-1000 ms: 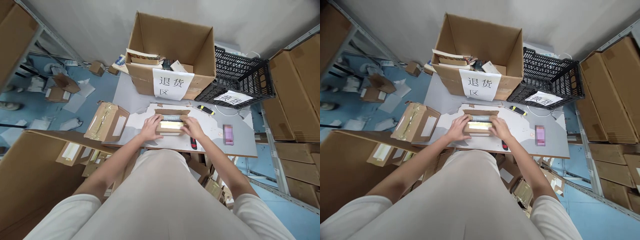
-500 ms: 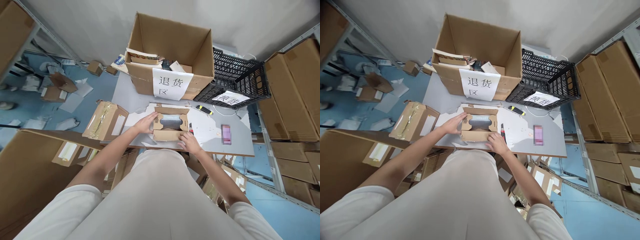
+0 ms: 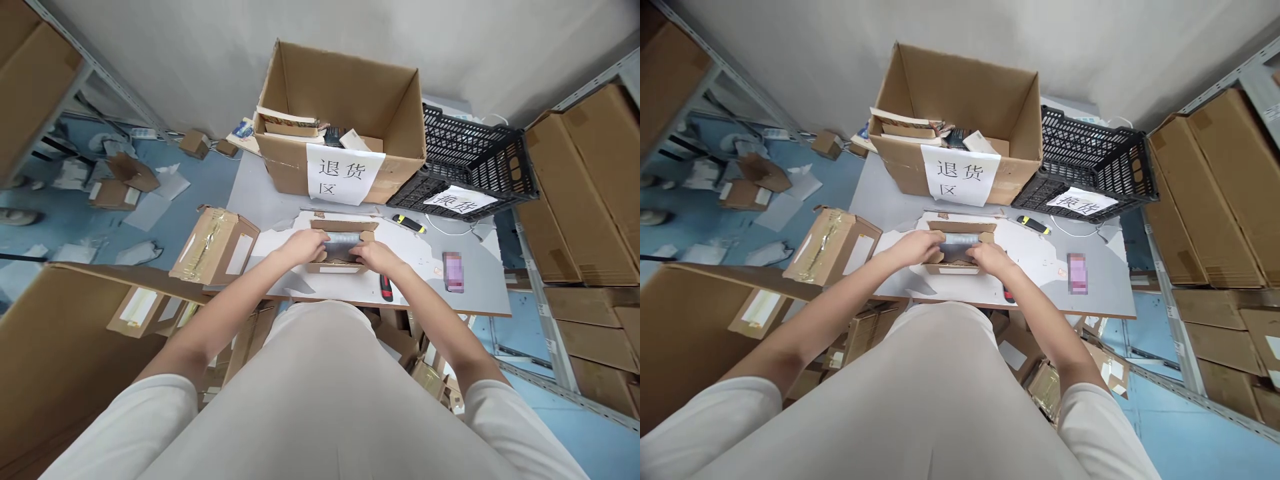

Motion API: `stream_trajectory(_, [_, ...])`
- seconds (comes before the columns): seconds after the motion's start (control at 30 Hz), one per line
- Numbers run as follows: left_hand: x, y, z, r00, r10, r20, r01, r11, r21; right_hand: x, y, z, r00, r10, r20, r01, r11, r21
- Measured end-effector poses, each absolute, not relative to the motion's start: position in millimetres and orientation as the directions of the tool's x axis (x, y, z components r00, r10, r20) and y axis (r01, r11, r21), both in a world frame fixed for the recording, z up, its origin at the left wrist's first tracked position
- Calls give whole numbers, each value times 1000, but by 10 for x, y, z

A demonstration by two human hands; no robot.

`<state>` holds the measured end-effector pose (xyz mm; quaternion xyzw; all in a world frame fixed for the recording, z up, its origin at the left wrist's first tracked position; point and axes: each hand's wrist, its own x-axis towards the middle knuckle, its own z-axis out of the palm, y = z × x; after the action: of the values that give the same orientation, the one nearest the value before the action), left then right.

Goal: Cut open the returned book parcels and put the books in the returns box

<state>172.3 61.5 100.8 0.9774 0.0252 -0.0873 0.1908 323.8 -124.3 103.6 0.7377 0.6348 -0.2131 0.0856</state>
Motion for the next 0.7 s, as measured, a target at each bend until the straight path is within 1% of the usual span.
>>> stream_trajectory(0.07, [1809, 490, 994, 983, -70, -171, 4, -918, 397, 3210, -1210, 989, 79, 890, -449, 973, -166, -159])
stream_trajectory(0.1, [1856, 413, 978, 975, -102, -199, -17, -920, 393, 3195, -1192, 960, 64, 882, -466, 974, -157, -163])
stream_trajectory(0.17, [1947, 258, 935, 947, -117, -299, -14, -945, 326, 3162, -1155, 898, 55, 863, -502, 979, -145, -142])
stream_trajectory(0.23, [2017, 141, 888, 919, -78, -387, 12, -974, 225, 3130, -1134, 844, 85, 849, -522, 986, -148, -80])
stream_trajectory(0.3, [2047, 87, 853, 906, -34, -422, 34, -988, 153, 3100, -1143, 817, 118, 843, -524, 987, -155, -27])
stream_trajectory(0.43, [1955, 138, 853, 922, 56, -384, 65, -998, 10, 3080, -1274, 858, 198, 869, -454, 979, -201, 42])
stream_trajectory(0.5, [1851, 212, 878, 930, 137, -342, 121, -990, -68, 3103, -1386, 890, 273, 878, -393, 962, -260, 88])
stream_trajectory(0.53, [1792, 257, 889, 930, 180, -320, 161, -983, -86, 3120, -1449, 899, 307, 878, -366, 951, -291, 102])
stream_trajectory(0.6, [1673, 362, 898, 934, 228, -275, 218, -974, -68, 3158, -1579, 891, 351, 881, -317, 936, -337, 99])
stream_trajectory(0.63, [1619, 419, 892, 942, 221, -252, 220, -975, -31, 3174, -1643, 873, 360, 886, -292, 932, -352, 81])
stream_trajectory(0.7, [1532, 533, 855, 960, 164, -227, 183, -981, 62, 3196, -1759, 811, 360, 899, -248, 930, -366, 25])
